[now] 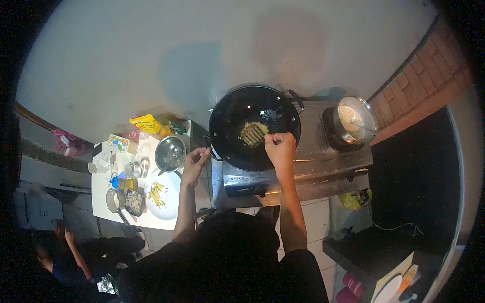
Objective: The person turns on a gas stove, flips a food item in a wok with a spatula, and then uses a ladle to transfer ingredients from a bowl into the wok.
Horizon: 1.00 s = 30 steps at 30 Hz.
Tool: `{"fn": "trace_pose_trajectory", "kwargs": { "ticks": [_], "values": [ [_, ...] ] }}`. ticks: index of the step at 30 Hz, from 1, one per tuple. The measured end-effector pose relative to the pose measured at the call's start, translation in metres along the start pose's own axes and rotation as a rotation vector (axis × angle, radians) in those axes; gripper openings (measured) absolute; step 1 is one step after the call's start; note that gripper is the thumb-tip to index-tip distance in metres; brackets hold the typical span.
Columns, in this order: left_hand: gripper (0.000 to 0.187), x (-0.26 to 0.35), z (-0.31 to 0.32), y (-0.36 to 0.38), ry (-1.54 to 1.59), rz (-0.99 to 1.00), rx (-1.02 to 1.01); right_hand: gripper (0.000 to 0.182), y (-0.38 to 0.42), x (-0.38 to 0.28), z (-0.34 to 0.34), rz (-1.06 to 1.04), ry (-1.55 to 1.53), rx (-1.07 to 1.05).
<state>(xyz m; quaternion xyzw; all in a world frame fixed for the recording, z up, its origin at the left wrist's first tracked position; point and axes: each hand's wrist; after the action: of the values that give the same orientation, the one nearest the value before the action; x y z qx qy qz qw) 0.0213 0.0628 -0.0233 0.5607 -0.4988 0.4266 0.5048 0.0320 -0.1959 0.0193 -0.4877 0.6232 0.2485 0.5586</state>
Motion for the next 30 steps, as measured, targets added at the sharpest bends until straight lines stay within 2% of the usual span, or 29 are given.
{"fn": "trace_pose_trajectory", "kwargs": {
  "ticks": [7, 9, 11, 13, 14, 18, 25, 30],
  "values": [
    [0.019, 0.002, -0.001, 0.001, -0.052, 0.05, -0.004, 0.026, -0.004, -0.003, -0.001, 0.092, 0.023, 0.068],
    [0.018, 0.001, 0.0, -0.002, -0.09, -0.003, 0.008, 0.023, -0.005, 0.0, 0.004, 0.079, 0.103, 0.048],
    [0.018, 0.003, -0.001, -0.001, -0.11, 0.009, 0.011, 0.022, -0.006, 0.008, 0.009, 0.075, 0.088, 0.152],
    [0.017, 0.003, -0.002, -0.002, -0.161, 0.015, 0.038, 0.022, -0.014, 0.01, 0.002, 0.137, -0.072, 0.017],
    [0.015, 0.0, -0.002, -0.001, -0.164, 0.034, 0.058, 0.022, -0.017, 0.011, -0.003, 0.126, -0.074, 0.03],
    [0.015, -0.004, 0.015, 0.006, -0.024, 0.032, 0.177, 0.028, -0.02, 0.017, -0.019, 0.18, -0.359, -0.178],
    [0.021, -0.005, 0.034, 0.027, 0.005, 0.026, 0.287, 0.031, -0.013, 0.011, -0.029, 0.144, -0.584, -0.244],
    [0.025, 0.002, 0.031, 0.035, -0.047, 0.045, 0.3, 0.03, -0.01, -0.002, -0.034, 0.153, -0.568, -0.243]
  ]
}}
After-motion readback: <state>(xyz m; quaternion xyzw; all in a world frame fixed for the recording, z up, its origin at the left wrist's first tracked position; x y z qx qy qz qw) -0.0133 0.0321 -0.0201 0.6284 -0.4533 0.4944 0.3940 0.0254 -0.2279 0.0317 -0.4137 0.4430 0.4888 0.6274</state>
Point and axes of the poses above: each hand's wrist, its own y-axis away from the middle knuckle, its own z-axis out of the palm, x = y × z, and after that the axes turned 11 degrees about -y, right-handed
